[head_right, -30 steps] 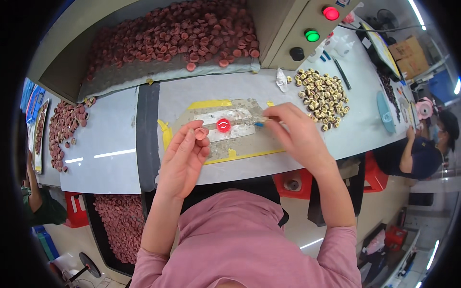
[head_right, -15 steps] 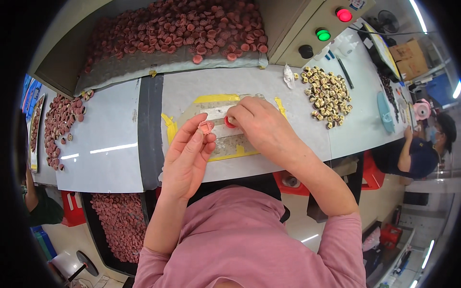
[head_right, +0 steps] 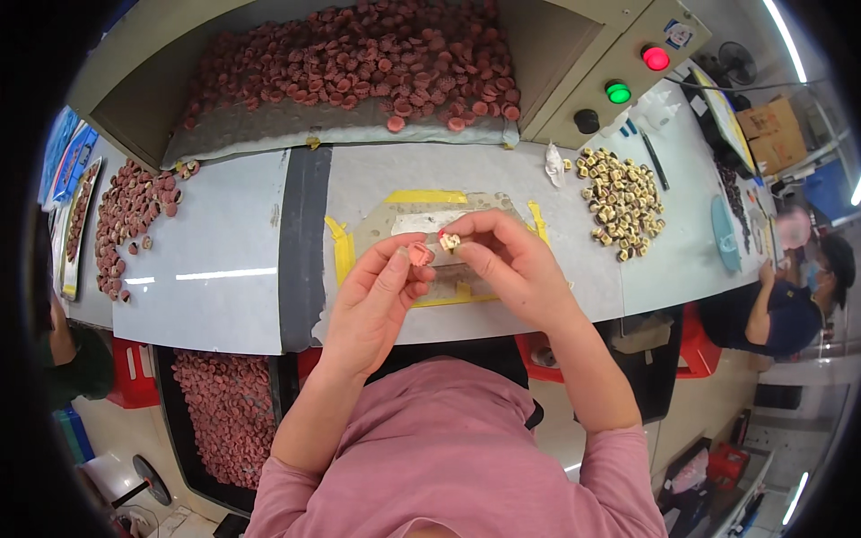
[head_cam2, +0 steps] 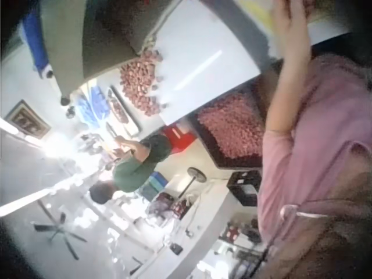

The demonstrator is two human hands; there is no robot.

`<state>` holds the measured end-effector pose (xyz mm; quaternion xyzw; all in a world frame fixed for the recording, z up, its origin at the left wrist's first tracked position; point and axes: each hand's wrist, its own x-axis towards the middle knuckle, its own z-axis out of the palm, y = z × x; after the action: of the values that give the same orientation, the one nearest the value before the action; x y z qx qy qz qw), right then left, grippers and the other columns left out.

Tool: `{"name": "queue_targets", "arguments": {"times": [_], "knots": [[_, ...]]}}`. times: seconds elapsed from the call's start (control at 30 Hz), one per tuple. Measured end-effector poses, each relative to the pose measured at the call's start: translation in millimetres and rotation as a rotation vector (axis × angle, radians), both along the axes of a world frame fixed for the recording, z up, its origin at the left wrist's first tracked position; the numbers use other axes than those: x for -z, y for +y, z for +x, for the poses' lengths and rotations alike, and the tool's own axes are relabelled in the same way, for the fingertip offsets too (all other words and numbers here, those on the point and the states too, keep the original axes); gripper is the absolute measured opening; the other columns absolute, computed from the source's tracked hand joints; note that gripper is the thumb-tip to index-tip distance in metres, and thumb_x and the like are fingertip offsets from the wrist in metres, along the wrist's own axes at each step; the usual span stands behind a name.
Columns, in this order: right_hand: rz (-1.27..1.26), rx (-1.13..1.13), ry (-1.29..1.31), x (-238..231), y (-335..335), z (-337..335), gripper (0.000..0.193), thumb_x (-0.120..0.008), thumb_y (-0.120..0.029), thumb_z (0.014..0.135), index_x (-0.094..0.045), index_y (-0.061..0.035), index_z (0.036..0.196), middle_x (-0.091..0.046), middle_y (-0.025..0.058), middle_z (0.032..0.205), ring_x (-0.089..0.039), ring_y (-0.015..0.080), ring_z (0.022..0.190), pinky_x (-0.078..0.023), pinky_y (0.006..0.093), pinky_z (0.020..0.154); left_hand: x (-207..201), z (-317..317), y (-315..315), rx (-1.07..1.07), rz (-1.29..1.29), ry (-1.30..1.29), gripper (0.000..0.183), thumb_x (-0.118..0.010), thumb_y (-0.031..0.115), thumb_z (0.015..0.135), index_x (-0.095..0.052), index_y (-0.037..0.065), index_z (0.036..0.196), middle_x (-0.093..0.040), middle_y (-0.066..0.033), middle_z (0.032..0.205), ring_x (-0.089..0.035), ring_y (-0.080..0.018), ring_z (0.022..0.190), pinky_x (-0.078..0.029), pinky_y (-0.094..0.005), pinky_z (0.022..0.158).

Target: The person dumps pieces onto a work table using a dustpan, dispenses liquid from a bottle into a cap, and repeatedly fits individual pieces together with pink components by hand.

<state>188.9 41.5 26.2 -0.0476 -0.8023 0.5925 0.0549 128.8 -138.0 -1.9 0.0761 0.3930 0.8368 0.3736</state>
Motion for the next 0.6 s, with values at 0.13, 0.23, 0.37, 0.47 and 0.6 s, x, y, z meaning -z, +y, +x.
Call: {"name": "queue_targets", "arguments": {"times": [0.13, 0.23, 0.37, 0.47, 0.6], "knots": [[-0.213, 0.007, 0.107, 4.3, -15.7, 5.1, 0.017, -0.056, -0.004, 0.092, -0.058, -0.0013, 0.109, -0.058, 0.0047, 0.107, -0.058, 0.0117, 0.093, -0.047, 0.0267, 0.082, 1.9, 1.9, 2.3, 0.014, -0.043, 0.082, 0.031, -0.05, 0.024, 0.1, -0.052, 0.004, 0.123, -0.059, -0.0026, 0.112, -0.054, -0.0084, 0.1, -0.045, -0.0243, 0.089], [0.073, 0.005, 0.157, -4.7, -18.9, 6.6, 0.018, -0.058, -0.001, 0.09, -0.058, -0.0014, 0.108, -0.059, 0.0073, 0.105, -0.059, 0.0156, 0.091, -0.049, 0.028, 0.079, 3.2, 5.0, 4.8, -0.031, -0.031, 0.093, 0.028, -0.053, 0.017, 0.098, -0.053, 0.002, 0.122, -0.059, -0.0033, 0.112, -0.055, -0.0088, 0.1, -0.045, -0.0243, 0.089], [0.394, 0.051, 0.334, -4.8, -24.0, 9.2, 0.02, -0.062, 0.002, 0.085, -0.058, -0.0017, 0.105, -0.059, 0.0122, 0.1, -0.06, 0.0233, 0.087, -0.051, 0.0308, 0.073, 4.2, 14.3, 8.6, -0.101, -0.081, 0.263, 0.026, -0.055, 0.009, 0.096, -0.054, 0.001, 0.121, -0.059, -0.0043, 0.112, -0.057, -0.0097, 0.101, -0.045, -0.0242, 0.09], [0.383, 0.063, 0.341, -2.5, -24.2, 13.6, 0.02, -0.063, 0.002, 0.084, -0.058, -0.0017, 0.104, -0.059, 0.0127, 0.098, -0.06, 0.0248, 0.086, -0.052, 0.0311, 0.072, 6.9, 18.8, 11.3, -0.179, -0.056, 0.332, 0.025, -0.056, 0.005, 0.094, -0.055, 0.001, 0.119, -0.059, -0.0049, 0.111, -0.057, -0.0104, 0.101, -0.046, -0.024, 0.089], [0.468, 0.007, 0.406, -4.0, -15.8, 17.3, 0.02, -0.063, 0.002, 0.084, -0.058, -0.0016, 0.103, -0.059, 0.0121, 0.096, -0.06, 0.0256, 0.086, -0.052, 0.0323, 0.072, 5.1, 18.0, 12.4, -0.154, -0.114, 0.367, 0.022, -0.056, 0.005, 0.094, -0.059, 0.001, 0.115, -0.058, -0.0044, 0.106, -0.056, -0.0105, 0.1, -0.045, -0.0243, 0.089]]}}
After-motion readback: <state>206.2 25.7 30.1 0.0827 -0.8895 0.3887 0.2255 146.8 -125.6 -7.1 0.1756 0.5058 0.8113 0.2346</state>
